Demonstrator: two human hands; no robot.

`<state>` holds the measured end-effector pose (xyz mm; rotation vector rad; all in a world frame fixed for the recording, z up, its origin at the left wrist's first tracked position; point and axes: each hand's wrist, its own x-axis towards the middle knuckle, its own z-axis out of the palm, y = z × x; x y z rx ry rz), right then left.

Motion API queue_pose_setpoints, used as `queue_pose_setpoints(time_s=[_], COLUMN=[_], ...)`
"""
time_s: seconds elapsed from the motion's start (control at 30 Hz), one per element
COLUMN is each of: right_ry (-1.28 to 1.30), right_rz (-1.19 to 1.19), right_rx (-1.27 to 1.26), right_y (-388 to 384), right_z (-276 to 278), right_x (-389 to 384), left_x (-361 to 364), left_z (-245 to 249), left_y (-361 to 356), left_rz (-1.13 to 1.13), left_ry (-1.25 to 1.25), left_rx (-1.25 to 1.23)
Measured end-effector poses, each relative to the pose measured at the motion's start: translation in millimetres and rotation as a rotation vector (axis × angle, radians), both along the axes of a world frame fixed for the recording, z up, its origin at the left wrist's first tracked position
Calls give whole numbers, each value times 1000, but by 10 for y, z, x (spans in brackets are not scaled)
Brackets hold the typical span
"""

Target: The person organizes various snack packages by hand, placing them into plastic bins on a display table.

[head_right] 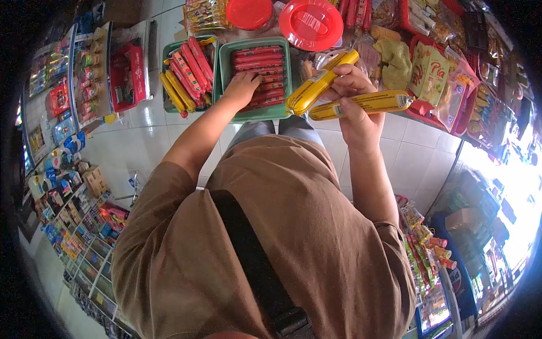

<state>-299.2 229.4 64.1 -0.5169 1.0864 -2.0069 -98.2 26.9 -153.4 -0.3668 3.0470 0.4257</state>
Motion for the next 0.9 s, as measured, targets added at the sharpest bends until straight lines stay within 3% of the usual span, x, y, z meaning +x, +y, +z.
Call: queue_pose_setpoints(time_s=[0.47, 0.57, 0.77, 0.9], right_ry=[-16, -30, -60, -51], right_rz=[39, 25, 16, 12], right_rx=[-13, 9, 29, 33], right_y=[-29, -25, 5, -32], right_z=[-82, -41, -124, -94], right_x=[3, 5, -34, -13], left_x=[-160, -165, -262, -213], left_z=[15, 23, 36, 161], left_y=[-109, -124, -256, -91], left_rz=[0, -26, -22, -2], left_ry=[-173, -111, -262, -235], left_rx=[-30, -57, 33, 175])
